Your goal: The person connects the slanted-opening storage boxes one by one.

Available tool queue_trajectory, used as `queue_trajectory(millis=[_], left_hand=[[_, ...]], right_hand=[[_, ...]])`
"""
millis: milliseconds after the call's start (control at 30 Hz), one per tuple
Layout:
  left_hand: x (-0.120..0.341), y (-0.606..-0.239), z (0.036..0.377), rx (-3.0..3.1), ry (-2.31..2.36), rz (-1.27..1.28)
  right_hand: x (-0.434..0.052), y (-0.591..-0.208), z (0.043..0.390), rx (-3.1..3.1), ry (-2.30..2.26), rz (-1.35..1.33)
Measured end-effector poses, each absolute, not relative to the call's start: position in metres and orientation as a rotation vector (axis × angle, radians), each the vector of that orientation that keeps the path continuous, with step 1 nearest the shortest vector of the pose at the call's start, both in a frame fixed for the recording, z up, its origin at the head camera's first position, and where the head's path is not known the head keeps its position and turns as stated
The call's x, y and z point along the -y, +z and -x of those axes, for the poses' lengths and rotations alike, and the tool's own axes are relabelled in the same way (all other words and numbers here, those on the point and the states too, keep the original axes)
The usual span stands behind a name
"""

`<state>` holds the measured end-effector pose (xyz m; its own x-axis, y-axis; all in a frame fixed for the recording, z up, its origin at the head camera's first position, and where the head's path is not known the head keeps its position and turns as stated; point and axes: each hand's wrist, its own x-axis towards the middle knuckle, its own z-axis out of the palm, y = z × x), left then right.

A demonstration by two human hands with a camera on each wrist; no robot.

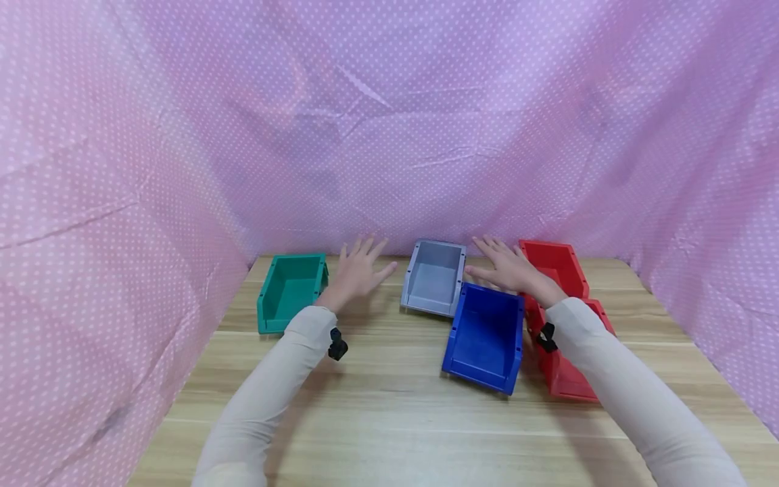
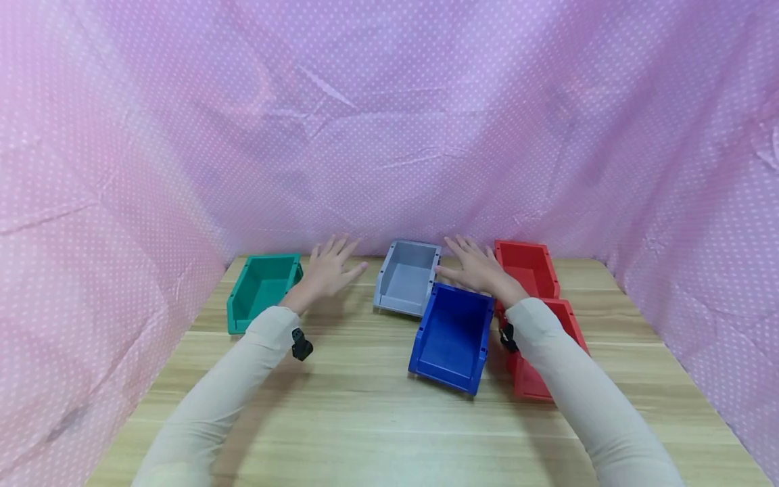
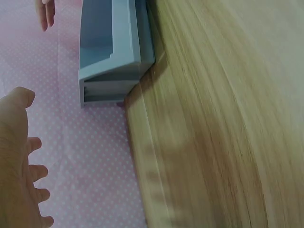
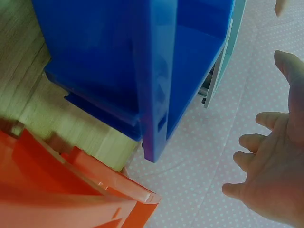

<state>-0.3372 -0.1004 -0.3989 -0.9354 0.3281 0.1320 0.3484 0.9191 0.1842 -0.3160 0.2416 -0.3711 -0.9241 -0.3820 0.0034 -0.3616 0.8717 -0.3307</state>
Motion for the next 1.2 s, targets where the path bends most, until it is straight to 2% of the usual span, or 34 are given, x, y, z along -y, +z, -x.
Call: queue_trajectory(millis=[533, 1200], left_hand=[[0.144, -0.389, 0.344, 2.995, -0.352, 0.462], [0.27, -0.386, 0.323, 3.052, -0.657, 0.214]], right_hand=[[-0.241, -0.362, 0.33, -2.823, -0.84, 0.606], [-0.244, -0.364, 0.342, -2.493, -1.199, 0.365]])
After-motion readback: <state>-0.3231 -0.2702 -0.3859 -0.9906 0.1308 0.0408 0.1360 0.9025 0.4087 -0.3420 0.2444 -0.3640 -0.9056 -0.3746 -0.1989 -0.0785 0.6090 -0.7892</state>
